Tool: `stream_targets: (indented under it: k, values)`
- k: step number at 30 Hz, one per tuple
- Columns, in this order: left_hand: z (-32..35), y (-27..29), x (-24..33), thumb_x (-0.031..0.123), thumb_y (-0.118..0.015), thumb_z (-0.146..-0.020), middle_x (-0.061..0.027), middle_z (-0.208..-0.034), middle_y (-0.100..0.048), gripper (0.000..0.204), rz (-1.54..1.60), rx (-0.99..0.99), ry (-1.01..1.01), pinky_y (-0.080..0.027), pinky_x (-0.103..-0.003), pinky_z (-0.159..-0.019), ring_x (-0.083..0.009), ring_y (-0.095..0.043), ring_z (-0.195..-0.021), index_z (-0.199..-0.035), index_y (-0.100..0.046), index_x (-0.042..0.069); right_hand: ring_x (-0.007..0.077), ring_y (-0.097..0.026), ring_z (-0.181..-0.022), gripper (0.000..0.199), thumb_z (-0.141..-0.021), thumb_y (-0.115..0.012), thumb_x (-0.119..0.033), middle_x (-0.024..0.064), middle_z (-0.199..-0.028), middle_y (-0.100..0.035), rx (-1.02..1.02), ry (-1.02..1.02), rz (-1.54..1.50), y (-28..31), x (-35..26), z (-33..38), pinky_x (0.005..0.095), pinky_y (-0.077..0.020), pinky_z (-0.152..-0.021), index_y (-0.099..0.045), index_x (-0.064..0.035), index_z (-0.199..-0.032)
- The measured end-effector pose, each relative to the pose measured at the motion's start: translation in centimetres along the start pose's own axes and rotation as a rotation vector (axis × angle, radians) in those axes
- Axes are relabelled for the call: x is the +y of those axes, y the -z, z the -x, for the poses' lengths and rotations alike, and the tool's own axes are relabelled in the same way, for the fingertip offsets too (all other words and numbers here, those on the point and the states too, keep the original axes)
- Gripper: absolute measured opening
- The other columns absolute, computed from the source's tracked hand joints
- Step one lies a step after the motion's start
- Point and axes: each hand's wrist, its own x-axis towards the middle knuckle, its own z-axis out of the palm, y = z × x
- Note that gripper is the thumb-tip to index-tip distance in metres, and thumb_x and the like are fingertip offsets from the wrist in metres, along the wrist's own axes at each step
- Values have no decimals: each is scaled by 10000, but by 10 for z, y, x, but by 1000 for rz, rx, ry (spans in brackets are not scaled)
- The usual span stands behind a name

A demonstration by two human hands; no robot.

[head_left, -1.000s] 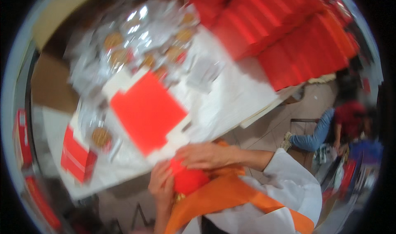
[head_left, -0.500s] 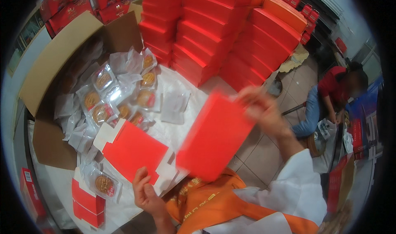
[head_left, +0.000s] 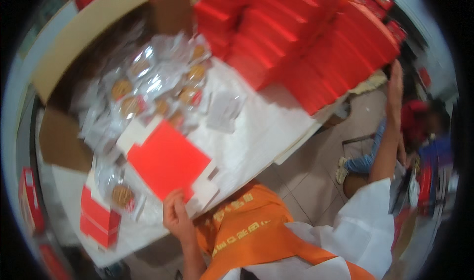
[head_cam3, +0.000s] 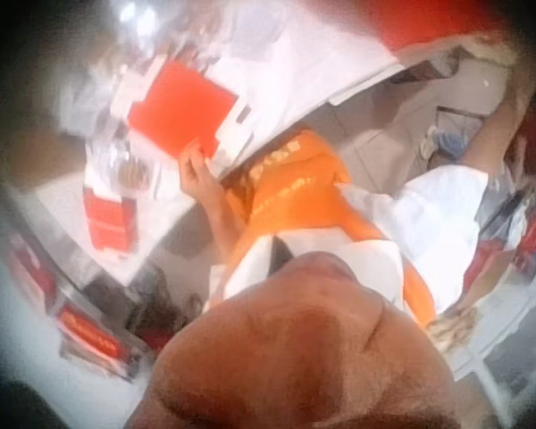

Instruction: The person repeatedly folds flat red cardboard pieces into small boxes by hand. They place each finished box on a growing stack to the right. The workspace contains stacks of flat red cardboard and packaged round food items.

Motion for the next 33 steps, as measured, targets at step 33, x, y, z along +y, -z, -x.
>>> stream_targets:
  k: [33]
  values:
    - [-39, -88, -10, 174, -583, -825, -172, -1104, -502, 432, -16, -368, 189, -458, -385, -835, -288, -530, -931, -1172, -401, -7, 170, -510, -993, 275, -908, -446, -181, 99, -1053, -546, -1192, -692, -1008, -145, -113, 352, 336, -390, -884, -491, -5, -1114]
